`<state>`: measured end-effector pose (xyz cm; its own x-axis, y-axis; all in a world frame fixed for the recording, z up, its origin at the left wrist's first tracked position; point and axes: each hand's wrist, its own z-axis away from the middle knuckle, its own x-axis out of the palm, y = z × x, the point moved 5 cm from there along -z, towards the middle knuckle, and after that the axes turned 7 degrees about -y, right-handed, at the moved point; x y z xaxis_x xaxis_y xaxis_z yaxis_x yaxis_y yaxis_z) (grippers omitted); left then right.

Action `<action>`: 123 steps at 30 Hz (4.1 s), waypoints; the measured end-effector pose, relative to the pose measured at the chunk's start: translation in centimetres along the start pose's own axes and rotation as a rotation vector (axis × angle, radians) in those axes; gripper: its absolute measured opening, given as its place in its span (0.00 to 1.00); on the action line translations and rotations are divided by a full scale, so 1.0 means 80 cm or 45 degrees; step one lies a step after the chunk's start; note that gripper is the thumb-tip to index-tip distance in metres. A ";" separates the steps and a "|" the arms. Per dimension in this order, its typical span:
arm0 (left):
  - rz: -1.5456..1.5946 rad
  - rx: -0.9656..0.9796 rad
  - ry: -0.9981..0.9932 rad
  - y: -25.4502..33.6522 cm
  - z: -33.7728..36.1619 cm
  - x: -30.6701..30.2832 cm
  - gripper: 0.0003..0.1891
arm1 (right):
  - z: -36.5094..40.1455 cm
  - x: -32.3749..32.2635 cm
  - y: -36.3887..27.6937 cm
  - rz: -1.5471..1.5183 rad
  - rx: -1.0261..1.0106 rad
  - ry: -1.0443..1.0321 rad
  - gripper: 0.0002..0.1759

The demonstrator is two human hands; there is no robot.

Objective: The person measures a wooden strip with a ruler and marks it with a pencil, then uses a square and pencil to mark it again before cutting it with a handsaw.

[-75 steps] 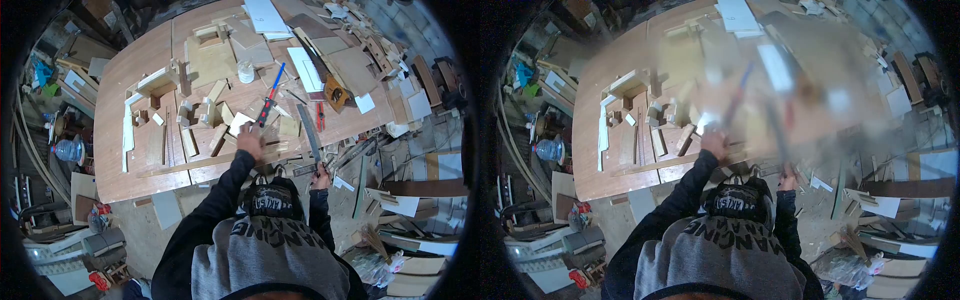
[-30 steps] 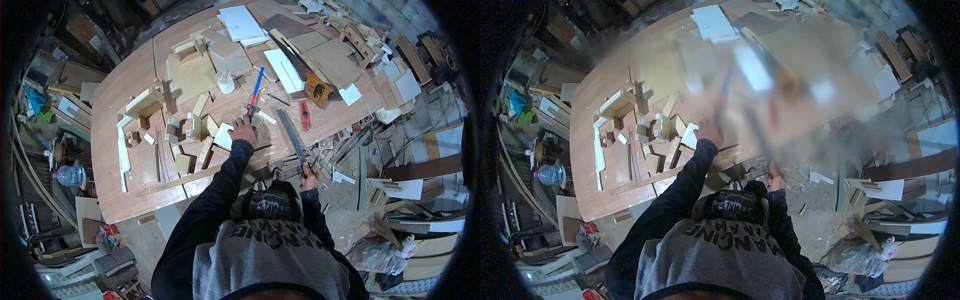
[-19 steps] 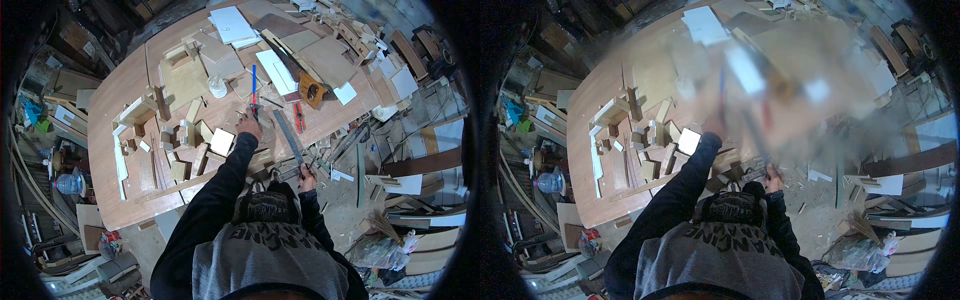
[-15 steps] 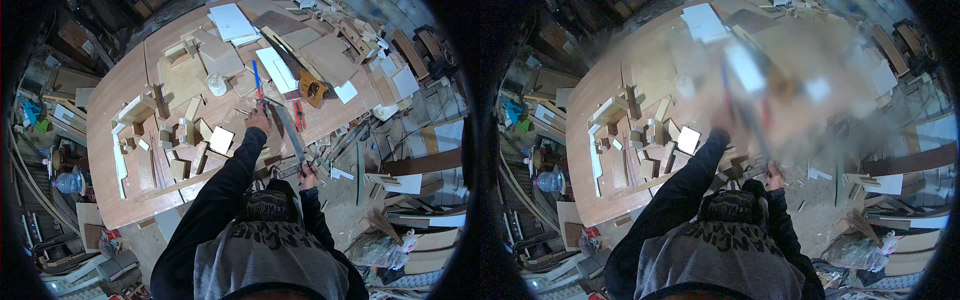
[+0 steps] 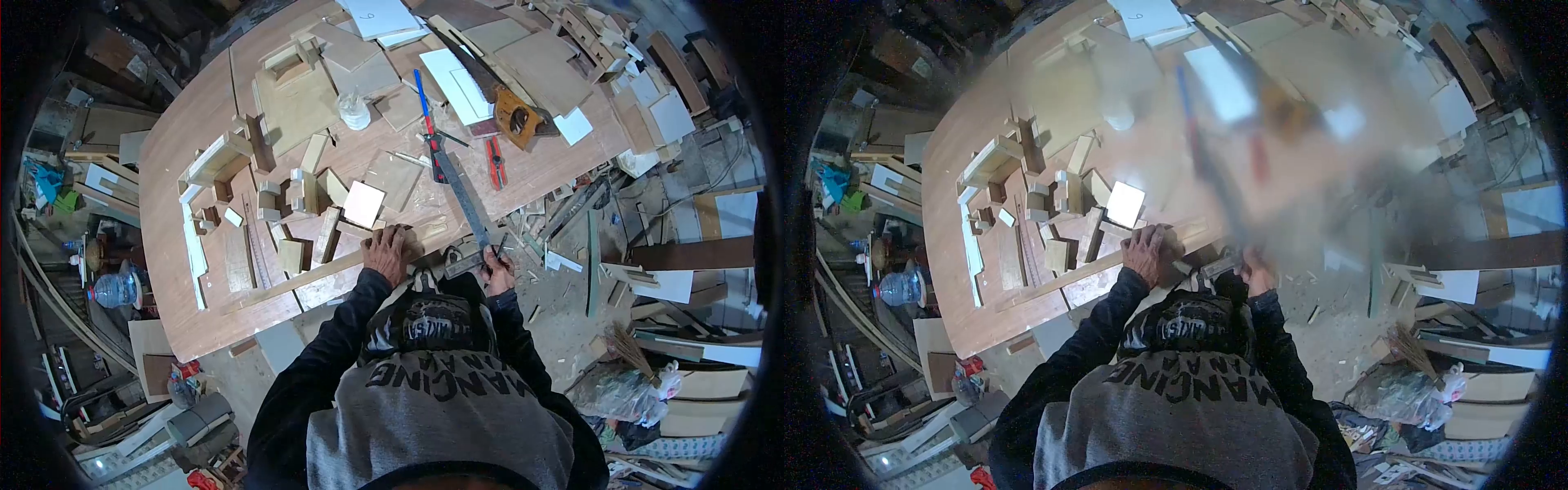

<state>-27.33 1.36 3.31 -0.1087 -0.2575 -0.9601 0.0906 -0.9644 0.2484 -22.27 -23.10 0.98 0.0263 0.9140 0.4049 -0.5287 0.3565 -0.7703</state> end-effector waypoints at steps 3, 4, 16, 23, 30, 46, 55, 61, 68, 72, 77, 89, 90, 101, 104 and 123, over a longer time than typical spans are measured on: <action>-0.008 -0.017 0.045 -0.007 -0.012 0.018 0.23 | 0.003 0.001 0.010 0.026 -0.057 0.003 0.09; -0.029 -0.024 0.094 -0.006 -0.017 0.021 0.22 | 0.006 0.002 0.012 0.029 -0.059 -0.001 0.09; -0.167 -0.187 0.104 -0.006 -0.118 -0.012 0.35 | 0.033 -0.002 0.002 0.047 -0.071 0.039 0.07; 0.014 -0.401 -0.262 -0.068 -0.174 0.002 0.56 | 0.030 -0.012 0.007 0.039 -0.085 0.067 0.07; -0.319 -0.173 0.053 -0.021 -0.133 -0.017 0.45 | 0.022 -0.018 0.023 0.000 -0.051 0.059 0.10; -0.121 0.001 -0.164 0.026 -0.096 0.026 0.31 | 0.009 0.016 0.023 0.014 -0.029 -0.001 0.12; -0.052 -0.075 -0.013 0.032 -0.103 -0.010 0.28 | -0.046 0.049 0.038 -0.209 -0.030 -0.011 0.10; 0.028 -0.215 0.167 0.010 -0.132 -0.017 0.24 | -0.071 0.035 0.040 -0.151 -0.107 -0.108 0.08; -0.107 -0.274 0.287 -0.024 -0.159 -0.004 0.24 | -0.054 0.044 0.015 -0.069 -0.102 0.032 0.09; 0.035 -0.177 0.411 -0.034 -0.168 0.007 0.22 | -0.061 0.033 0.019 -0.013 -0.061 0.076 0.09; 0.030 -0.150 0.386 0.008 -0.135 -0.011 0.20 | -0.058 0.028 0.015 -0.086 -0.014 0.093 0.07; -0.003 -0.131 0.398 0.019 -0.071 0.048 0.22 | -0.042 0.001 -0.016 -0.066 -0.074 0.054 0.10; 0.026 -0.102 0.430 0.013 -0.074 0.039 0.22 | -0.042 -0.001 -0.014 -0.075 -0.089 0.067 0.10; 0.005 -0.031 0.268 0.002 -0.091 0.010 0.24 | -0.040 -0.018 -0.010 -0.082 -0.061 -0.004 0.08; 0.106 0.049 0.413 0.009 -0.070 0.036 0.22 | -0.030 -0.003 -0.019 -0.115 -0.120 0.081 0.08; -0.001 -0.277 0.408 -0.039 -0.144 -0.017 0.20 | -0.022 0.006 -0.014 -0.099 -0.075 0.068 0.07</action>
<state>-16.08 5.38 2.34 0.2031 -0.1913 -0.9603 0.3025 -0.9205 0.2474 -20.18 -22.69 1.15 0.1113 0.8914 0.4393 -0.4727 0.4364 -0.7656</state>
